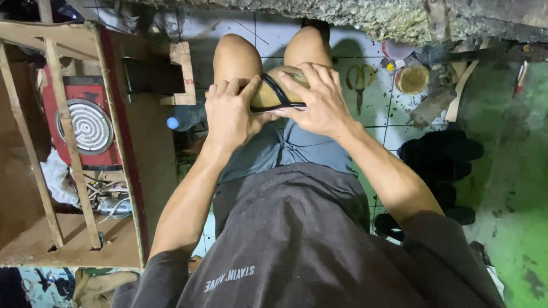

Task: Assembling sandals by attaching straps to the sole using a shoe last and a hammer

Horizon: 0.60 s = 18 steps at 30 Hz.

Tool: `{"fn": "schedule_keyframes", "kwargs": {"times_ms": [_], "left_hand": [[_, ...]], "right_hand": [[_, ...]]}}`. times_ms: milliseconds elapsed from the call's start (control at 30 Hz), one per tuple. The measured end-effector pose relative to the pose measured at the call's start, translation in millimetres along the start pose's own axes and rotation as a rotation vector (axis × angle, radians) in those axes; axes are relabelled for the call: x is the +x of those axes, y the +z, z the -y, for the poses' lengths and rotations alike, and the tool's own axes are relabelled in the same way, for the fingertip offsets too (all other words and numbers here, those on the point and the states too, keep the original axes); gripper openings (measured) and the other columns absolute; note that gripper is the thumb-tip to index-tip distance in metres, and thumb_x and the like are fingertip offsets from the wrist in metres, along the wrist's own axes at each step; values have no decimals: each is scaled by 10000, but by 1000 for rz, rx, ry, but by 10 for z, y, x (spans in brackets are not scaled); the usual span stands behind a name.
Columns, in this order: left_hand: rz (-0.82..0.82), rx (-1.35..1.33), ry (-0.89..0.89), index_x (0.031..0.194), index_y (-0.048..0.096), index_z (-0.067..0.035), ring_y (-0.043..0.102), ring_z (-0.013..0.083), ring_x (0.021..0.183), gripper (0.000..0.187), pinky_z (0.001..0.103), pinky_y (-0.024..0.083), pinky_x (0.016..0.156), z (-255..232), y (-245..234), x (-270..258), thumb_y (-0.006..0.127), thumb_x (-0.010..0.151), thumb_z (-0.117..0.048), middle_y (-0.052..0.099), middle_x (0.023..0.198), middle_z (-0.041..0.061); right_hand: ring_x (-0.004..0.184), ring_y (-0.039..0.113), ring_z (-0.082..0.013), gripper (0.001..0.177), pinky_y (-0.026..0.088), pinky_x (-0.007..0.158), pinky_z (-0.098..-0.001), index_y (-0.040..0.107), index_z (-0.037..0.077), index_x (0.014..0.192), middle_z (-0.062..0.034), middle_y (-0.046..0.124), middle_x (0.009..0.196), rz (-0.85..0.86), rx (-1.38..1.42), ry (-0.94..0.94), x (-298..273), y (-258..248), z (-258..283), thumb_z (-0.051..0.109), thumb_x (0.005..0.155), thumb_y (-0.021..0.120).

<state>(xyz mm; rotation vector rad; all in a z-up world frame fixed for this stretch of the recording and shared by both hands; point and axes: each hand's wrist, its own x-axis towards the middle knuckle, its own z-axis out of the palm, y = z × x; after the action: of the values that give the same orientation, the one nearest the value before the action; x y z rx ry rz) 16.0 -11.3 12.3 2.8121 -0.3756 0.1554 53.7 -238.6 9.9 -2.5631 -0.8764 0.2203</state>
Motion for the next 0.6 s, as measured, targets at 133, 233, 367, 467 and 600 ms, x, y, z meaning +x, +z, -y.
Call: {"fn": "schedule_keyframes", "kwargs": {"times_ms": [133, 233, 367, 467, 600], "left_hand": [[48, -5, 10, 1316, 692, -155, 598, 298, 903, 846, 442, 435, 735, 59, 20, 82, 833, 699, -716, 673, 1070, 46], [-14, -7, 106, 1306, 704, -145, 615, 301, 804, 814, 407, 424, 704, 164, 26, 107, 704, 792, -776, 666, 1014, 74], [135, -256, -44, 1245, 703, -192, 581, 273, 1043, 801, 413, 422, 840, 61, -183, 156, 863, 617, -663, 654, 1094, 36], [85, -294, -58, 1223, 710, -187, 569, 255, 1030, 756, 396, 434, 837, 108, -205, 181, 875, 636, -634, 647, 1066, 17], [147, -278, -48, 1217, 697, -255, 558, 260, 1057, 809, 426, 463, 840, 148, -235, 113, 868, 561, -697, 612, 1072, -7]], "right_hand": [[1209, 484, -385, 675, 397, 949, -575, 550, 218, 1458, -208, 523, 1360, -93, 7, 38, -8, 106, -17, 603, 917, 673], [1305, 396, -399, 709, 304, 1035, -595, 490, 214, 1484, -196, 449, 1440, 90, 54, 111, 60, -21, -1, 629, 916, 585], [750, 690, -478, 448, 519, 676, -580, 748, 229, 1207, -210, 651, 930, -186, 16, -52, 126, -365, -169, 436, 811, 788], [799, 690, -454, 403, 519, 696, -559, 719, 214, 1234, -188, 654, 973, -236, -2, 7, 167, -625, -724, 390, 872, 737], [908, 695, -400, 308, 522, 739, -510, 654, 183, 1296, -138, 664, 1070, -344, -38, 156, 123, -981, -1360, 293, 1010, 617]]}}
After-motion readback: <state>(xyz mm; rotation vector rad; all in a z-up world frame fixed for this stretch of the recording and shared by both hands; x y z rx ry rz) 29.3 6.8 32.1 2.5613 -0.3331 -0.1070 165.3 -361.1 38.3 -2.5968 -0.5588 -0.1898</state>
